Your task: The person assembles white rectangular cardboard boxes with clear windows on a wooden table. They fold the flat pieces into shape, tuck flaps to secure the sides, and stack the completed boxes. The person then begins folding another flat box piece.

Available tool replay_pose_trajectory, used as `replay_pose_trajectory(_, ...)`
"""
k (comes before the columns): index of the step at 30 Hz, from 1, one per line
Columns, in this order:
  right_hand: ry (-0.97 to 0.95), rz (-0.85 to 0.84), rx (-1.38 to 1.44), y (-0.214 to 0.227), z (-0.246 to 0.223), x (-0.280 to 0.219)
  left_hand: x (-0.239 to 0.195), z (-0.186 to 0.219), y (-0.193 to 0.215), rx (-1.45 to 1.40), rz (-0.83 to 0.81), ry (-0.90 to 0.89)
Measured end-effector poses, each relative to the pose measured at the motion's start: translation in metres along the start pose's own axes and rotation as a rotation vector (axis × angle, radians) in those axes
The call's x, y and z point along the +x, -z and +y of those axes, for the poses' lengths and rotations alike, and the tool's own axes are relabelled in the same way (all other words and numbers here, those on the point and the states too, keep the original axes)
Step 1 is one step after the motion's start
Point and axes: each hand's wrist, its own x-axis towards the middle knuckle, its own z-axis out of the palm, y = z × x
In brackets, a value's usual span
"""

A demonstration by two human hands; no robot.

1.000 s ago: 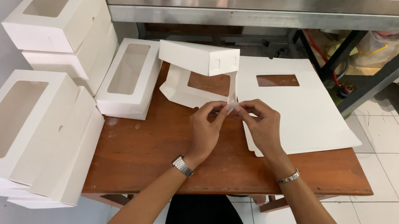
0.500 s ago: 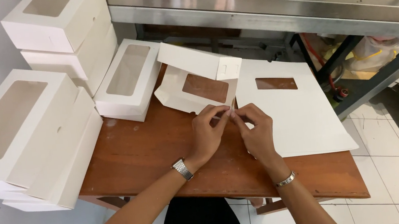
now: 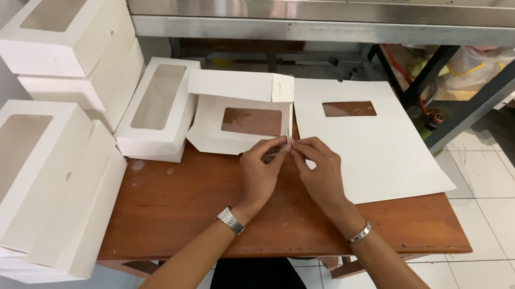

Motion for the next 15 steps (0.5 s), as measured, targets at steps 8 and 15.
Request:
replay_pose_trajectory(8, -0.388, -0.113, 0.369, 0.002, 0.007, 0.0, 0.0, -0.015, -0.002, 0.121, -0.031, -0.115)
replay_pose_trajectory(15, -0.802, -0.09, 0.639, 0.007, -0.006, 0.009, -0.003, -0.012, 0.005, 0.299, -0.189, -0.191)
